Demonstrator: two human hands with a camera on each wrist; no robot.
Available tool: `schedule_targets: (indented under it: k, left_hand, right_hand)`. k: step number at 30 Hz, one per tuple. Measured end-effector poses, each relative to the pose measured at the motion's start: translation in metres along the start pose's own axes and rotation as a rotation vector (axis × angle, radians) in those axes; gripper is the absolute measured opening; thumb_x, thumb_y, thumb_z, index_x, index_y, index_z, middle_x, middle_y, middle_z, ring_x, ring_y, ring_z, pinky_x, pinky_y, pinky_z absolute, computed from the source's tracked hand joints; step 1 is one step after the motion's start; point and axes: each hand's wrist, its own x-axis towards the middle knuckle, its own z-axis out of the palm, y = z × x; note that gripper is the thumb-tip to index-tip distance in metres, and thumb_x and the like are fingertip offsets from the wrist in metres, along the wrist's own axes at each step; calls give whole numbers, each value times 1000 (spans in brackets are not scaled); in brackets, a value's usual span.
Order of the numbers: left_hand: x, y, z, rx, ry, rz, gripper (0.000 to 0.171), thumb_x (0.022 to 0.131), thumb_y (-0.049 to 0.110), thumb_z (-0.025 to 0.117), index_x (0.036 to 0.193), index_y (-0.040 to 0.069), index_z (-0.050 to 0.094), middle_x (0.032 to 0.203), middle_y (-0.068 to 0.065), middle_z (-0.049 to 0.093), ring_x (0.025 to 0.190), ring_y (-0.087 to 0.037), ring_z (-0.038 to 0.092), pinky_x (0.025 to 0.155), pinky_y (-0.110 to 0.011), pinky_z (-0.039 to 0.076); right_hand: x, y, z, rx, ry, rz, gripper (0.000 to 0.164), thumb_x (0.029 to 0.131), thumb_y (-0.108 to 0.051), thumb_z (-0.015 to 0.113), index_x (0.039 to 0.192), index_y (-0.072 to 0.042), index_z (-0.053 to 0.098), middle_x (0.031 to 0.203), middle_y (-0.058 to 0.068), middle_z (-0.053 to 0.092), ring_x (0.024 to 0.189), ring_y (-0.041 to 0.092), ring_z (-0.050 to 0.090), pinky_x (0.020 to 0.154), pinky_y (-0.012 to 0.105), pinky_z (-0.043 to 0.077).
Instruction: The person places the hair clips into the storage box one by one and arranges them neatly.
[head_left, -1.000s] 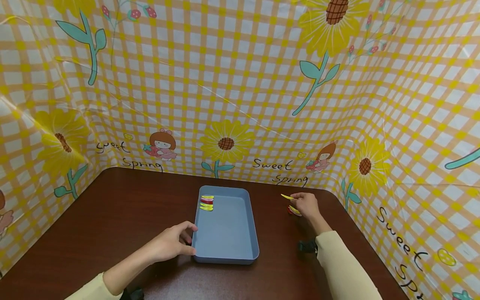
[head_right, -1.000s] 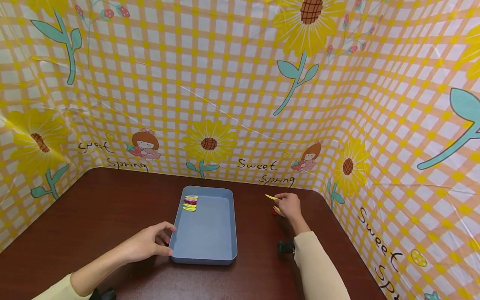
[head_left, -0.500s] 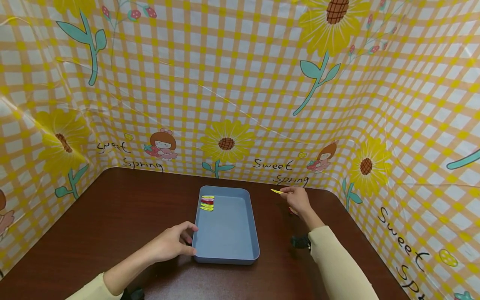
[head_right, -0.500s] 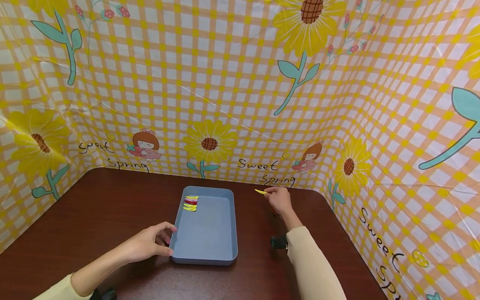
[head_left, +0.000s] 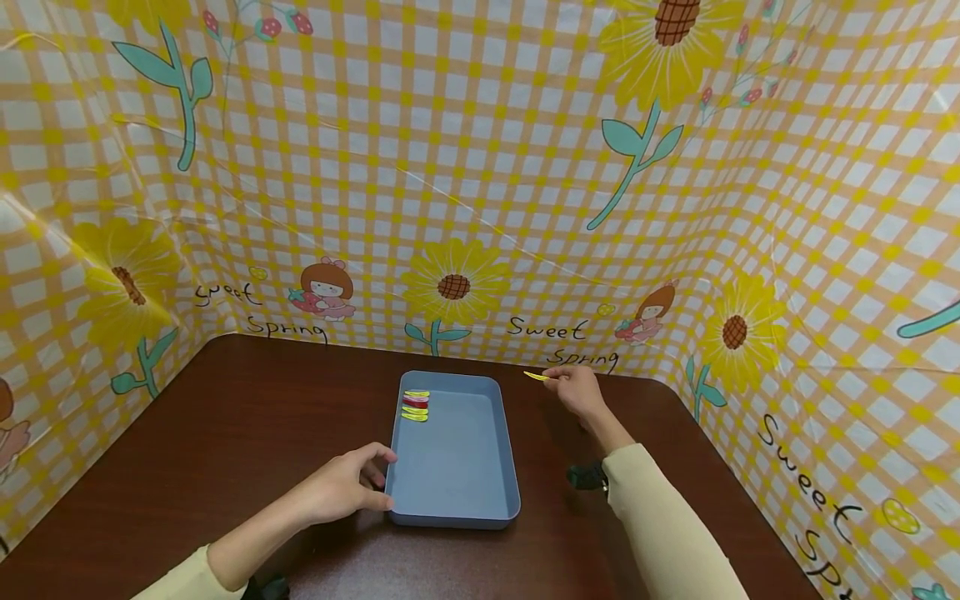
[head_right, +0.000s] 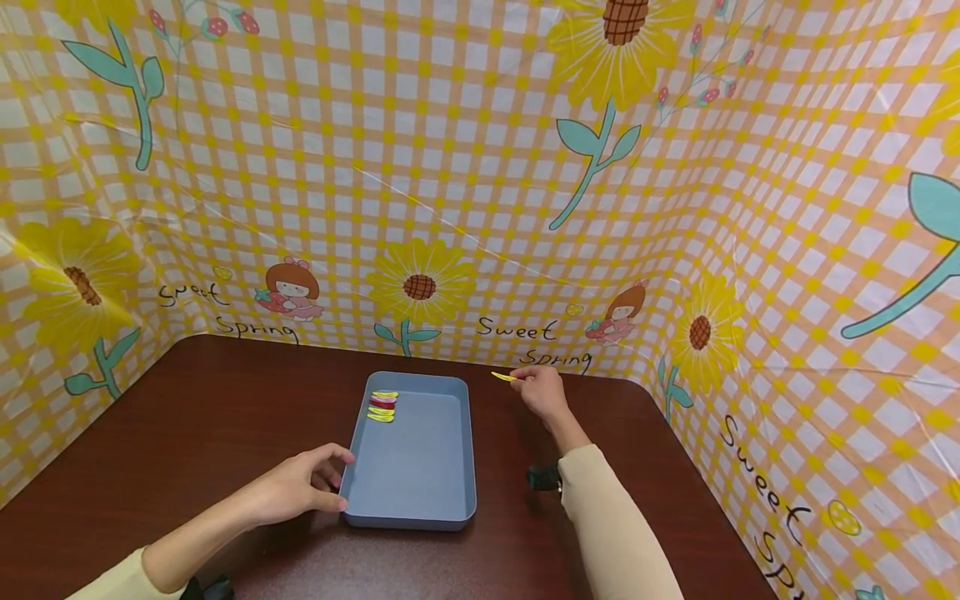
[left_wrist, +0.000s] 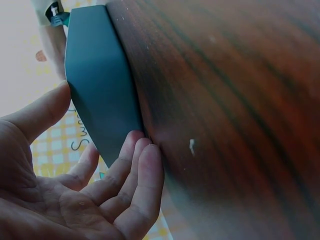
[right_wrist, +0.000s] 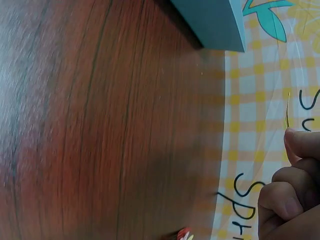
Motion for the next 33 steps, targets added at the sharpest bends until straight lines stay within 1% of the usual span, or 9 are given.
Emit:
schedule_targets:
  k: [6,9,11,15,18,22,27,29,33]
  left_hand:
    - [0,0,0,9,5,3,58,80,17,85,129,6,57,97,-10,65,83,-20,64,67,-36,49]
    - [0,1,1,6,6,3,58,80,17,85,129,6,57,97,-10,65,82,-20,64,67,-36,49]
    - [-1,1,1,6,5,2,57,80,16,85,129,5,57,97,-10,65,82,-20,64,67,-36,49]
    - [-1,2,0,5,6,1,57,80,16,85,129,5,57,97,-10,65,83,-20,64,67,-36,49]
    - [-1,2,0,7,7,1,58,80,16,85,129,5,57,97,-9,65,83,-20,64,67,-36,49]
    - [-1,3,0,13,12,0,57,80,16,85,129,5,57,97,-9,64,82,-20,63,67,-36,48]
    - [0,2,1,12,14,4,57,79,15,85,128,5,57,96,-9,64,82,-20,63,67,-35,48]
    - [0,2,1,10,13,8,57,79,16,85,128,5,57,97,-9,64,82,-20,63,67,-36,48]
    - [-1,1,0,7,9,15,57,80,16,84,129,6,57,97,-9,64,83,-20,62,68,-36,48]
  right_hand:
    - [-1,-9,8,14,-14,-5,24,100,-14,60,119,-2,69,72,6,59,48,13,28,48,29,30]
    - [-2,-14,11,20,-23,-13,24,100,-13,60,118,-1,69,94,14,67,51,13,30,51,29,31]
    - [-2,-17,14,21,-27,-22,23,100,-13,60,117,0,70,99,15,67,51,13,30,52,30,32]
    - [-1,-24,18,24,-43,-34,23,100,-13,61,118,-1,70,78,6,59,52,14,29,53,31,33]
    - [0,-30,22,26,-49,-41,23,100,-14,62,117,-2,70,76,-4,55,55,14,32,55,31,34]
    - [3,-36,30,36,-63,-50,23,99,-14,63,117,-3,71,76,-4,57,56,14,31,56,31,33]
    - [5,-42,38,50,-75,-55,22,98,-13,63,116,-3,72,59,-3,41,50,13,26,52,29,30]
    - [4,-45,41,57,-80,-56,22,98,-12,63,116,-3,72,69,1,56,52,14,29,53,30,31]
    - [3,-50,47,70,-94,-59,23,99,-12,63,118,-4,72,82,2,62,53,15,29,53,31,32]
